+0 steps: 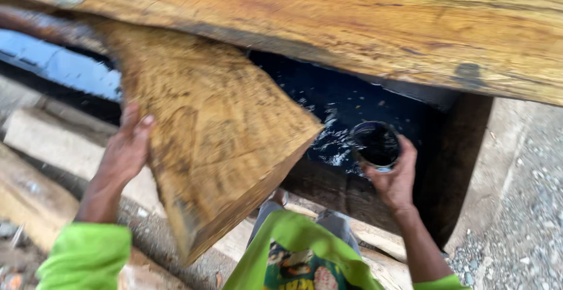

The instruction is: The person scoops dark liquid from a long wooden trough using a tin can and pours it into a cut plastic bottle, repeating the transfer along the trough, then lifts and repositions the bottle and a second cut plastic jug.

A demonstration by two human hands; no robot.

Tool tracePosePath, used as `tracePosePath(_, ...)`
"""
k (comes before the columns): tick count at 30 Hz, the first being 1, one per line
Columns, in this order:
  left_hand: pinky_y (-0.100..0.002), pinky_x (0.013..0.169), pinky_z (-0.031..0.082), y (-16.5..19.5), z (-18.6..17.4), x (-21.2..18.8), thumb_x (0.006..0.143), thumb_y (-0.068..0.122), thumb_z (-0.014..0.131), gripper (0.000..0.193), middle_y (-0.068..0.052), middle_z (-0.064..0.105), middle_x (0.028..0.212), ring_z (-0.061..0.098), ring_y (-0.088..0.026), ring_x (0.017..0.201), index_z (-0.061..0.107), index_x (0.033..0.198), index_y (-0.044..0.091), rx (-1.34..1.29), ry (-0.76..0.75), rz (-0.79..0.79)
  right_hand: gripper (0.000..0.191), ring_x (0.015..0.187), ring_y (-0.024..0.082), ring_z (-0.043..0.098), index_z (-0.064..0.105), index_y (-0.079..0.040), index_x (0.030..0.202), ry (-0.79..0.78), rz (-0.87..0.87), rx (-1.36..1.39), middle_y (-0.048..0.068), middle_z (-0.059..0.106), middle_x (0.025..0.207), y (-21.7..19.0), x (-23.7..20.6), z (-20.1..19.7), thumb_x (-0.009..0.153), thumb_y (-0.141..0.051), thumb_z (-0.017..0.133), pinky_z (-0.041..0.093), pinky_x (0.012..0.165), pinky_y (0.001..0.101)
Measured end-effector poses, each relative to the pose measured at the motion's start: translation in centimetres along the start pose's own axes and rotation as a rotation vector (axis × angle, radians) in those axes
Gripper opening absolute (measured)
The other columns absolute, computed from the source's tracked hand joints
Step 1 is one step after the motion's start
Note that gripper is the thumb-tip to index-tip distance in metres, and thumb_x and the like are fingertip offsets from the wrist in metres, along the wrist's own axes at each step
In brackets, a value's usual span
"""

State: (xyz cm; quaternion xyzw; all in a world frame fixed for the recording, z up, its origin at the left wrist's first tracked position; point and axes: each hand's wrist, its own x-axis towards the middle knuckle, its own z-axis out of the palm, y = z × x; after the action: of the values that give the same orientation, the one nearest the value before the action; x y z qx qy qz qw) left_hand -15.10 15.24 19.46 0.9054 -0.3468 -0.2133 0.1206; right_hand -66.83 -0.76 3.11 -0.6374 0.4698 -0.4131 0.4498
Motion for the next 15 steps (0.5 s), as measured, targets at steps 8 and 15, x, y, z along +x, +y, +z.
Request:
tracePosePath(8,-0.053,0.117,0.032,6.8,-0.5,-1.4,0.105,0.056,0.034,0.075,-0.031,0.036,0.155,0.038,-0.045,0.143,0.034,0.154,-0.001,0.166,-0.139,0.497,0.107,0.136,0.027,0.055,0.032,-0.003,0.15,-0.128,-0.183,-0.303,0.017,0.047,0.146,-10.7,3.9,-3.6,0.067,-0.026,0.095,0.05,0.118,0.0377)
tracePosePath(15,-0.052,0.124,0.02,17.1,3.6,-3.9,0.099,0.067,0.031,0.097,-0.033,0.033,0.155,0.027,-0.038,0.152,0.013,0.157,-0.009,0.136,-0.704,0.821,0.115,0.131,0.029,0.056,0.037,-0.001,0.149,-0.313,-0.184,-0.482,0.018,0.05,0.143,-18.4,6.5,-3.6,0.056,-0.035,0.094,0.048,0.112,0.0419)
